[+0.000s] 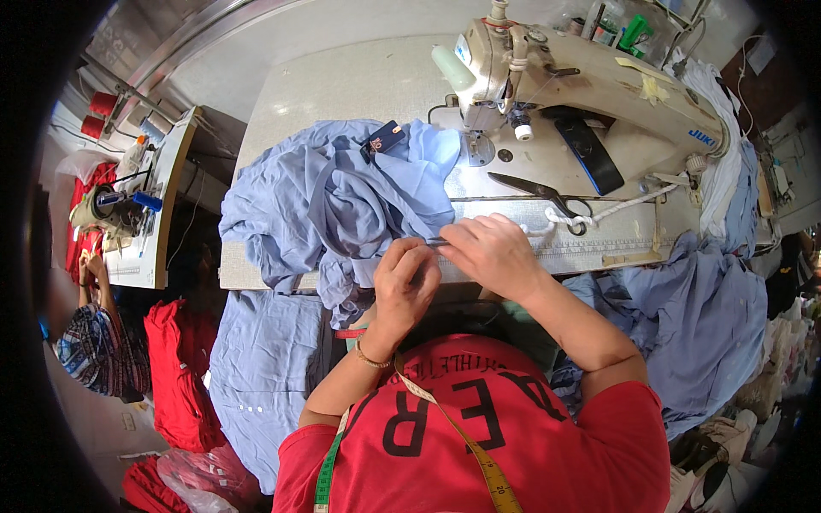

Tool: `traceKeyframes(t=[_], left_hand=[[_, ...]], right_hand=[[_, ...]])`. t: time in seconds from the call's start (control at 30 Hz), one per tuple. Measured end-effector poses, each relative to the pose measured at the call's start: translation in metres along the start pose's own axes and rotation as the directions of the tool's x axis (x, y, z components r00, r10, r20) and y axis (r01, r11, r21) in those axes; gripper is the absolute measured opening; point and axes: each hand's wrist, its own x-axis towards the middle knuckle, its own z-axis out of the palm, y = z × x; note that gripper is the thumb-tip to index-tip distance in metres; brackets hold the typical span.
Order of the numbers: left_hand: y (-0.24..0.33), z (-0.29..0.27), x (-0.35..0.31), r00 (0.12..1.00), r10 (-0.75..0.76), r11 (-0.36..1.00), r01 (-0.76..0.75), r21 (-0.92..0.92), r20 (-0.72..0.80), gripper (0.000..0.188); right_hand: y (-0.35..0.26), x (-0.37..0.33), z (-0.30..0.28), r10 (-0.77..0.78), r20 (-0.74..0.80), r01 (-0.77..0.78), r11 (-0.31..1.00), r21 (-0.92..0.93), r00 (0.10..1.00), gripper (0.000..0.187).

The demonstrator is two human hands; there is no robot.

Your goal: The person picks up a light blue shirt, lays it on a table, and uses a small tool to trim loose threads near the collar and buttons.

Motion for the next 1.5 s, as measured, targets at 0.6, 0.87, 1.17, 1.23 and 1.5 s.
traceKeyframes(t=[0.6,0.87,1.17,1.23,1.5], left_hand=[[-0.001,-0.021,0.008,0.926,-0.353,0.865,0.378,-0.33,0.136,0.003],[-0.004,-0.044,0.019,0.968,-0.116,0.982,0.146,-0.121,0.222,0.003],[-0.005,-0.046,0.026,0.893,-0.092,0.985,0.145,-0.089,0.44,0.017],[-0.011,-0.053,0.03,0.931,0.057,0.987,-0.106,0.119,0.36,0.02],[0.007,-0.057,0.025,0.929,0.121,0.961,-0.197,0.193,0.349,0.021]], right_hand=[[-0.012,0.011,0.022,0.414,0.402,-0.511,0.196,0.837,0.817,0.043],[-0.01,0.008,0.017,0.458,0.329,-0.448,0.178,0.876,0.826,0.037],[-0.017,0.008,0.016,0.518,0.362,-0.43,0.011,0.903,0.775,0.029],[-0.021,0.006,0.013,0.53,0.397,-0.43,-0.066,0.901,0.749,0.029],[-0.017,0.002,0.021,0.499,0.338,-0.388,-0.003,0.922,0.798,0.029]])
